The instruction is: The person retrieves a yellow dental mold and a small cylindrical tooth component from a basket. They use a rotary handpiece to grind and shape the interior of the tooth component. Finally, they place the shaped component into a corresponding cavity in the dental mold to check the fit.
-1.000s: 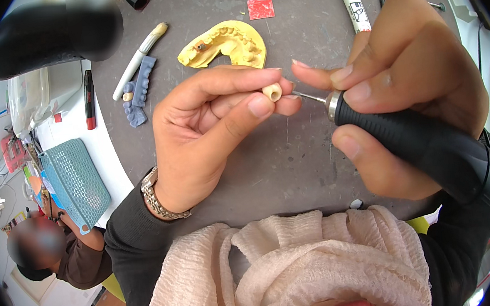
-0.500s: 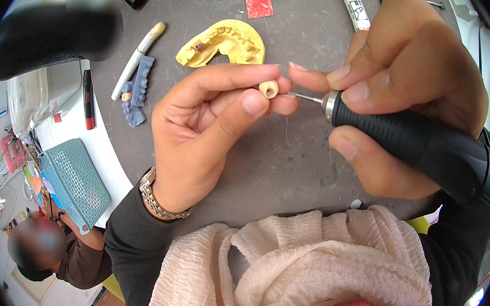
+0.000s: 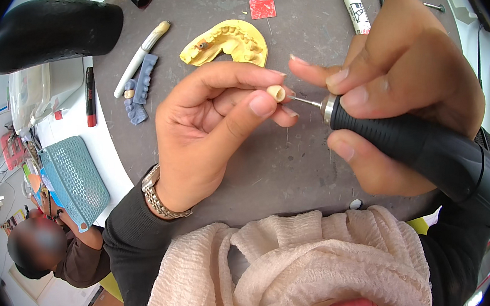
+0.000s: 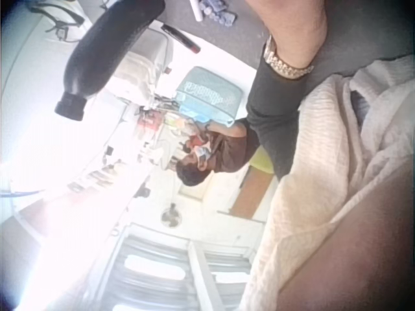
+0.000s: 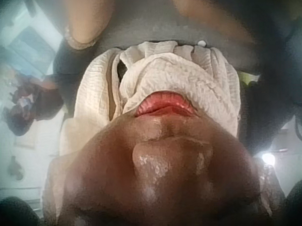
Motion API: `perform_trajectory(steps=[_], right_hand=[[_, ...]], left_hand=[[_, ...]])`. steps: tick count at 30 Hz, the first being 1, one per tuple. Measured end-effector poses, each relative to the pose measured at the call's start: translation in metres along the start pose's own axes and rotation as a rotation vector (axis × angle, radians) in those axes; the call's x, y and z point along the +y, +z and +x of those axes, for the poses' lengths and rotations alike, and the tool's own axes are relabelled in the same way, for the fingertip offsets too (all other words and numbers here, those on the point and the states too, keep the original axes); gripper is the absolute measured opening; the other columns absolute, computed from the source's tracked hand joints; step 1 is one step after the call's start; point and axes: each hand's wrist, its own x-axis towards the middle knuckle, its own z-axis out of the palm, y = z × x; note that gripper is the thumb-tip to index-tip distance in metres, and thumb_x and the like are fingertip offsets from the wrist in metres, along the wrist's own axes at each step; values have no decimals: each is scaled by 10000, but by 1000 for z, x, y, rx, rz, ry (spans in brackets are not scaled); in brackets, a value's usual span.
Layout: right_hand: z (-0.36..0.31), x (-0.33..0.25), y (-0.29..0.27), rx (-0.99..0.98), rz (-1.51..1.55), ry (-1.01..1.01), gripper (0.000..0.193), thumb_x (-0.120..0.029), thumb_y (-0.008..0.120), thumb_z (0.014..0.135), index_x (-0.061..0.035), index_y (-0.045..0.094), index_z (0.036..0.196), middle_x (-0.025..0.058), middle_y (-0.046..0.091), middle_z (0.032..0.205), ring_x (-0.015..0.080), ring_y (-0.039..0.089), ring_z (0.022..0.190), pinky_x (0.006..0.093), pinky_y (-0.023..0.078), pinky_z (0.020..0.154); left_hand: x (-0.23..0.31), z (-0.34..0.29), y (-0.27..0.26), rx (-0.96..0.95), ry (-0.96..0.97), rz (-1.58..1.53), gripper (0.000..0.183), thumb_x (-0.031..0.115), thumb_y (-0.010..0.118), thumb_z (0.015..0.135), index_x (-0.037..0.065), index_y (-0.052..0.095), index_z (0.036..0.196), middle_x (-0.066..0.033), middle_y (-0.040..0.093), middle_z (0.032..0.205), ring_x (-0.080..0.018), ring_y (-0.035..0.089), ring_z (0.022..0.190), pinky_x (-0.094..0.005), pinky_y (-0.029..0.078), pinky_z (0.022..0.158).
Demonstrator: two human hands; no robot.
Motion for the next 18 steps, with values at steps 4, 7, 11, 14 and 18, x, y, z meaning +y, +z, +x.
perform_trajectory(steps=[4,7,11,14,18], right_hand=[[1,-5,2,21,-14,17,282,-7,681,622,-28,528,858,131,504,840,98,458,576,362,572,721],[2,-6,4,33,-27,7,281,-5,689,613,-29,535,846,124,507,829,111,475,595,365,574,720],[3,-6,6,42,-35,6,292,27,695,588,-26,545,832,119,506,814,133,510,640,369,575,722],[3,-8,6,33,-27,25,300,52,697,572,-23,547,821,117,501,802,144,530,665,368,575,724],[3,-9,7,42,-20,48,299,65,697,564,-20,546,808,114,494,792,147,538,676,362,573,730]], left_hand=[[-1,1,1,-17,34,22,195,25,550,868,-12,512,1056,-105,558,1063,-168,565,961,-291,460,834],[-2,0,2,-13,46,38,195,9,546,866,-12,516,1057,-106,557,1063,-173,565,966,-305,466,832],[-1,1,1,-16,44,54,187,-8,536,865,-12,526,1051,-107,558,1063,-178,565,975,-311,469,838],[-2,0,1,-11,56,55,186,-17,534,862,-11,532,1048,-111,557,1075,-184,568,980,-312,474,838],[-2,1,-1,-30,54,61,196,-29,537,855,-12,532,1051,-117,557,1085,-190,569,987,-314,481,840]])
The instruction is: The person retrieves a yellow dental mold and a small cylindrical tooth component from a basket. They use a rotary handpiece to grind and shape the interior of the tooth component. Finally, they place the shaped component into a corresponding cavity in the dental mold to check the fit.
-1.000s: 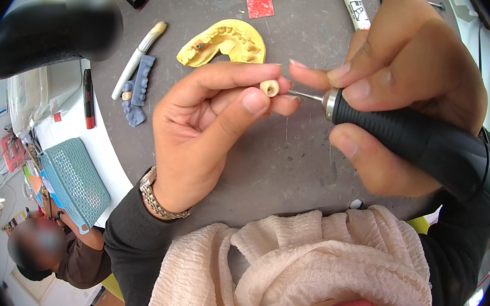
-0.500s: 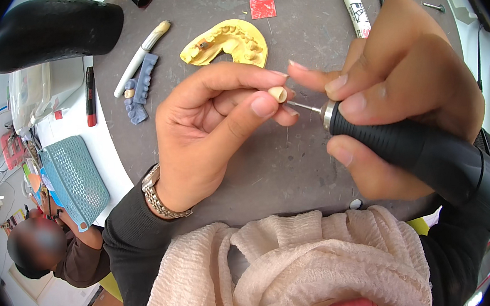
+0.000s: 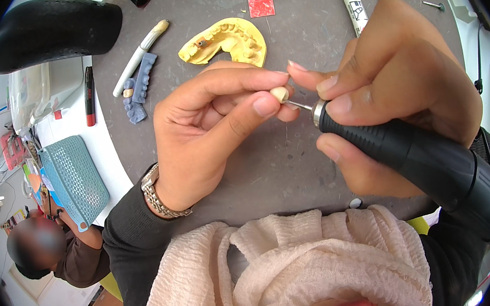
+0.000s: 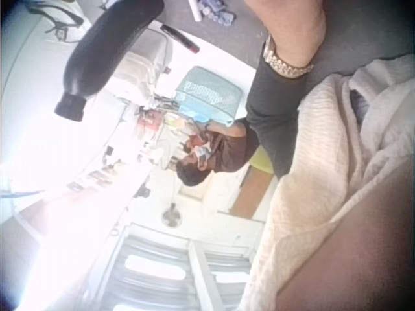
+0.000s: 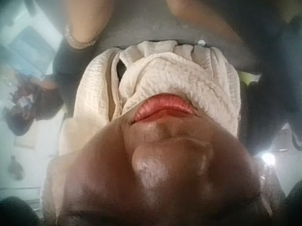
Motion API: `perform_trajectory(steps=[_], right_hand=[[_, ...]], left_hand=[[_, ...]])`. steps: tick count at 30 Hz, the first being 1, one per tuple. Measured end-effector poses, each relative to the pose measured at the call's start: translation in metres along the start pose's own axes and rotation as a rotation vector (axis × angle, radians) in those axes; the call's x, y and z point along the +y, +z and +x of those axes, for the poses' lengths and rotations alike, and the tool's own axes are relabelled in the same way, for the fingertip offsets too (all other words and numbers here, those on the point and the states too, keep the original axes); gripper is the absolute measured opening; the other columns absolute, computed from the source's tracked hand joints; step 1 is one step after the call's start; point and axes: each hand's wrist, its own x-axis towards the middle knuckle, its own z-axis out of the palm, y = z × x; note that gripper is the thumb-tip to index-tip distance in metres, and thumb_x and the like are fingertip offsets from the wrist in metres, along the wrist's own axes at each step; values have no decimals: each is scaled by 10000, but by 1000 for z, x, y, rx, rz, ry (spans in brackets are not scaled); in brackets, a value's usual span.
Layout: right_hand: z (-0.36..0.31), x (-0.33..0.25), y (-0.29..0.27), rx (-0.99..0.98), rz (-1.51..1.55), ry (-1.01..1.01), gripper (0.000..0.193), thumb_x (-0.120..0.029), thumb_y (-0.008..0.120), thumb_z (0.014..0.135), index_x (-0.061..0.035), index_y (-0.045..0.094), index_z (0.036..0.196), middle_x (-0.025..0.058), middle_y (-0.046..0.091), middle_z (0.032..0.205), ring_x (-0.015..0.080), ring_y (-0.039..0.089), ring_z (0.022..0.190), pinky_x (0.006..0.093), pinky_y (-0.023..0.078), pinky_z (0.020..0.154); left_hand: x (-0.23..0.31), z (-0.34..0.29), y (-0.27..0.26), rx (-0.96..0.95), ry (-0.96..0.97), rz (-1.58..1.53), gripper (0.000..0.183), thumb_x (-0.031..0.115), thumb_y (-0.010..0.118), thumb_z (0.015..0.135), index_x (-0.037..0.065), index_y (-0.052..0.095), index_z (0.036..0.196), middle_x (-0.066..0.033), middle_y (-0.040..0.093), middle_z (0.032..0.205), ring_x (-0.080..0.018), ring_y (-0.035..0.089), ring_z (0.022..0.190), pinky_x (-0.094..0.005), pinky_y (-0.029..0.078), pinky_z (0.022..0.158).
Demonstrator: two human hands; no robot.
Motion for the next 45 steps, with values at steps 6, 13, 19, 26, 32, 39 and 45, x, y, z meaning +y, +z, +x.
perform_trajectory(steps=[6,13,19,26,32,39,45], right_hand=[[1,0,2,15,-10,5,307,84,693,557,-20,550,807,114,501,793,145,536,673,340,572,730],[3,-1,2,-31,-71,18,307,92,688,552,-32,565,803,109,534,796,144,527,659,318,572,712],[3,-4,-4,-73,-145,13,286,78,704,563,-32,570,790,108,552,787,140,523,652,308,570,699],[8,-2,-5,-102,-124,-14,263,64,720,580,-37,570,772,108,554,778,133,523,650,300,563,711],[3,-6,-5,-77,-131,55,261,70,715,579,-32,567,768,106,547,773,132,518,651,303,562,711],[4,-3,-3,-54,-101,38,264,80,703,575,-25,562,771,109,544,780,137,517,644,313,566,711],[7,-6,-2,-101,-151,50,259,84,698,579,-24,557,768,109,542,783,141,523,639,321,569,711]], left_hand=[[0,1,3,15,5,-8,198,-23,549,852,-17,530,1048,-118,566,1068,-189,578,969,-314,486,832],[0,-2,5,85,-6,-33,202,-10,577,839,-21,529,1035,-110,592,1004,-184,601,907,-310,498,802],[0,2,10,98,-26,-43,189,-10,580,837,-16,529,1018,-104,597,986,-182,611,871,-309,508,775],[2,1,10,123,-39,-44,181,1,586,836,-9,531,1008,-101,601,974,-178,614,846,-302,513,743],[2,4,12,125,-50,-41,186,7,598,829,-10,531,1002,-104,607,942,-179,620,804,-299,517,705],[2,3,10,123,-55,-9,211,14,610,821,-17,530,1013,-108,610,939,-181,622,783,-290,518,670],[3,1,10,153,-63,-28,250,21,613,821,-19,529,1053,-109,609,970,-180,620,811,-289,516,692]])
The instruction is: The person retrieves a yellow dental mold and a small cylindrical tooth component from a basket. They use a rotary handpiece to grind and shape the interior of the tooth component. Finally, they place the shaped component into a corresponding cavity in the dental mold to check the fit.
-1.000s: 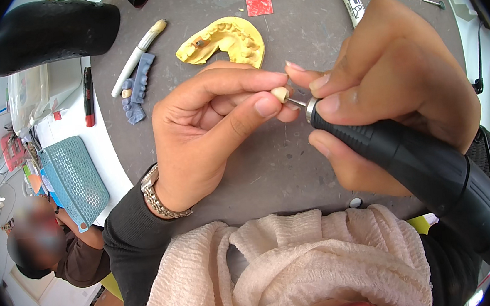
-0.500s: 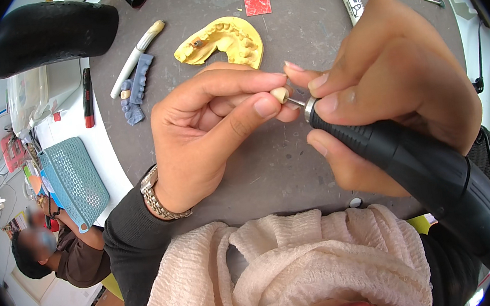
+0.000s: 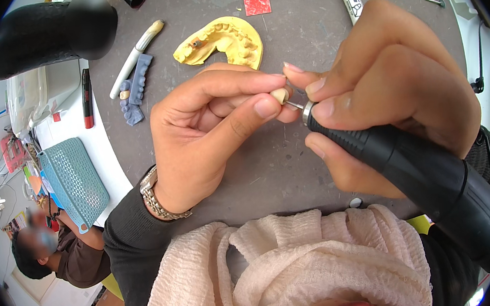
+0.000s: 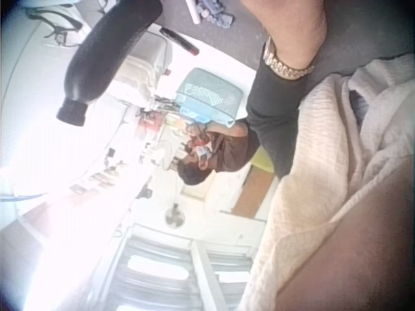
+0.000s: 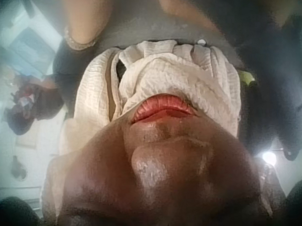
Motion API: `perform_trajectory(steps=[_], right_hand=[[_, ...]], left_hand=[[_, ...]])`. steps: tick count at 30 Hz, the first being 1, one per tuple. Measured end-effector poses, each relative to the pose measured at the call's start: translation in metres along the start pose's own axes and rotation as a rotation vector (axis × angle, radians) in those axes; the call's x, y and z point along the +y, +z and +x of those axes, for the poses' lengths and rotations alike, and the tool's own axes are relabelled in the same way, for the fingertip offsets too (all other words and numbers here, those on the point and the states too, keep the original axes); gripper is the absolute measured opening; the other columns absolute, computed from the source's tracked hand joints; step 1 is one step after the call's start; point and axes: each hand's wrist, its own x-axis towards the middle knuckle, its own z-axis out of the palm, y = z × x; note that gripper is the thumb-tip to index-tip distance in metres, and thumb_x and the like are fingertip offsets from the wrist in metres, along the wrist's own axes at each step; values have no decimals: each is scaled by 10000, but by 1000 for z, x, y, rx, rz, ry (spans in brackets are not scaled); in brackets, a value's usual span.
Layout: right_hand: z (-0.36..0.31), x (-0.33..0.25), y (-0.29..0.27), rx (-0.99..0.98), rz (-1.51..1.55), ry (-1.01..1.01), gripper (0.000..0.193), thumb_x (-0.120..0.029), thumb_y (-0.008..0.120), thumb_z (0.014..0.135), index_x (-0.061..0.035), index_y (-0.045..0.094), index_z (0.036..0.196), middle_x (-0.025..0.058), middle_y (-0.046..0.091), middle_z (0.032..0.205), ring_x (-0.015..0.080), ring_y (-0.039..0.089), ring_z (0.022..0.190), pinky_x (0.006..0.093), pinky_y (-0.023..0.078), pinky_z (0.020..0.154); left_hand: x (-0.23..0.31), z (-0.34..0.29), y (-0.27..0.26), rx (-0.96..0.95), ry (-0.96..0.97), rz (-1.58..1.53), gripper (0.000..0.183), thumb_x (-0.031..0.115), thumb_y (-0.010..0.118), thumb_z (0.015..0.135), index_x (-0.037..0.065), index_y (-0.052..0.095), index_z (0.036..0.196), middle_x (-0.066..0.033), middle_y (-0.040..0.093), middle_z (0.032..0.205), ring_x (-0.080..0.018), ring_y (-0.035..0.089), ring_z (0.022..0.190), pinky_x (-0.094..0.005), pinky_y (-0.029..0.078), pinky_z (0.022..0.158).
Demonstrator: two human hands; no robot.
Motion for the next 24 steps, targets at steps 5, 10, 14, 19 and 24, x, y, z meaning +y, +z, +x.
perform_trajectory(steps=[5,10,14,19,24], right_hand=[[-2,-2,-2,20,-12,7,257,83,699,581,-24,556,767,110,541,781,142,528,634,328,569,714],[-1,1,1,18,6,1,265,88,700,579,-27,554,768,113,540,780,140,529,641,328,569,715],[-4,5,7,140,109,-30,269,87,703,575,-30,554,766,113,540,783,137,527,647,322,568,715],[-9,8,19,284,207,-38,281,84,707,567,-34,558,773,110,537,788,133,522,645,318,566,715],[-5,3,0,59,103,3,290,82,703,574,-33,558,797,109,533,801,130,520,631,324,564,723]], left_hand=[[2,2,2,-10,-20,3,259,29,619,818,-19,530,1056,-104,608,977,-178,620,819,-292,516,707],[0,0,0,-1,-19,-4,248,27,618,818,-21,535,1046,-101,609,972,-178,620,820,-291,516,711],[2,1,2,4,-20,-17,230,24,615,821,-19,533,1032,-105,609,962,-180,620,818,-292,518,709],[0,1,0,-9,3,-7,202,24,607,827,-12,531,1010,-110,608,955,-183,623,808,-296,522,700],[1,2,1,-9,0,-8,193,24,605,828,-12,530,1003,-109,611,945,-184,626,802,-298,529,686]])
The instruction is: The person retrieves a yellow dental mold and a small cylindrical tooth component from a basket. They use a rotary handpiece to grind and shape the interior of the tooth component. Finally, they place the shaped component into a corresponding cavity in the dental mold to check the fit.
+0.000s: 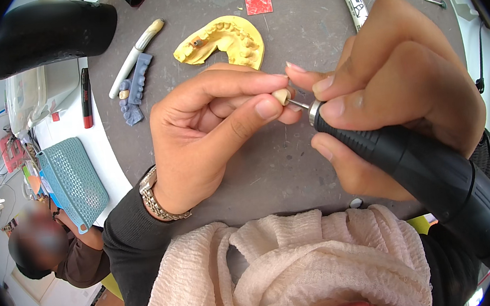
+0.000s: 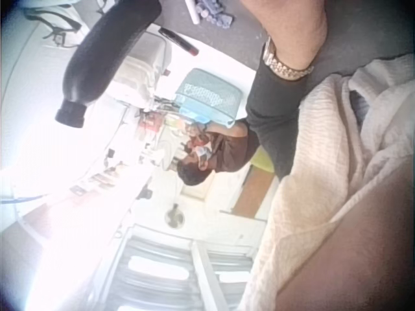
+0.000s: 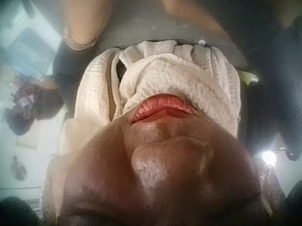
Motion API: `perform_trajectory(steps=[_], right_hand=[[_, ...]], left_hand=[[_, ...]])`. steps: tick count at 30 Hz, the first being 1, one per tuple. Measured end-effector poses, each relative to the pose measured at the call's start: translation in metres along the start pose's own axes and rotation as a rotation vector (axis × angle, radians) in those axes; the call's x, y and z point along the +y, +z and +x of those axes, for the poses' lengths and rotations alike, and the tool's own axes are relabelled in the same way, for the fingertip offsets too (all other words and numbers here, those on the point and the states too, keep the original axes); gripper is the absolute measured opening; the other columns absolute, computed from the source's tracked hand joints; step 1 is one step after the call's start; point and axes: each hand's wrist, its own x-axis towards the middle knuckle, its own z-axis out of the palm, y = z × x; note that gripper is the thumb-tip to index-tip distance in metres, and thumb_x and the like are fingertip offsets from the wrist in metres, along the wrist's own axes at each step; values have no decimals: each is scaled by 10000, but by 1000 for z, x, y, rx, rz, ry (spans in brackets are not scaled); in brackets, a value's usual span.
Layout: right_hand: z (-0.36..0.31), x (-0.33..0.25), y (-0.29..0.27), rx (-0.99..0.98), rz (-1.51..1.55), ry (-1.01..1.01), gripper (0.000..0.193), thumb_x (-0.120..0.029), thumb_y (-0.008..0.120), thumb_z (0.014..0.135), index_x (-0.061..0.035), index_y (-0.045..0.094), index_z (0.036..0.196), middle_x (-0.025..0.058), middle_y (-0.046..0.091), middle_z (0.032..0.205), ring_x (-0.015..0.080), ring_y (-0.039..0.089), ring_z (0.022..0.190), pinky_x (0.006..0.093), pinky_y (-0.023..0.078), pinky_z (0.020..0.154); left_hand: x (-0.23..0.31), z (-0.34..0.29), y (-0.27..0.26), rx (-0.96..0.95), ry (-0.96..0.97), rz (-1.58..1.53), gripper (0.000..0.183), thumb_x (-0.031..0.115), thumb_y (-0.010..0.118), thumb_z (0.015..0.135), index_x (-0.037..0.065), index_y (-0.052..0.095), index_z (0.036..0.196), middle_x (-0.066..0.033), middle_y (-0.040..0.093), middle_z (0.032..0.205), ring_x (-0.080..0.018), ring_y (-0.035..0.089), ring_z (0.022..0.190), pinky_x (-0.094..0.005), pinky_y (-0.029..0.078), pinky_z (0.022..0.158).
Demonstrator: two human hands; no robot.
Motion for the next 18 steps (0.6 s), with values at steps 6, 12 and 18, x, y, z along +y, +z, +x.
perform_trajectory(steps=[6,12,18], right_hand=[[1,-5,0,-18,-65,6,295,82,706,573,-35,557,799,110,534,802,139,532,638,328,565,732],[3,-2,4,-1,-40,0,301,91,702,560,-35,557,791,108,536,799,144,537,642,326,564,724],[2,-3,3,-27,-87,-10,294,95,699,550,-29,556,776,108,538,792,141,525,633,313,566,710]], left_hand=[[0,2,1,-28,18,14,203,31,614,824,-10,530,1004,-105,611,935,-179,627,788,-289,532,664],[0,0,-1,-9,13,21,213,33,617,823,-14,532,1013,-101,611,932,-168,623,773,-277,528,652],[-1,-1,-1,-13,17,26,215,27,613,825,-16,528,1018,-104,614,936,-162,621,770,-267,522,652]])
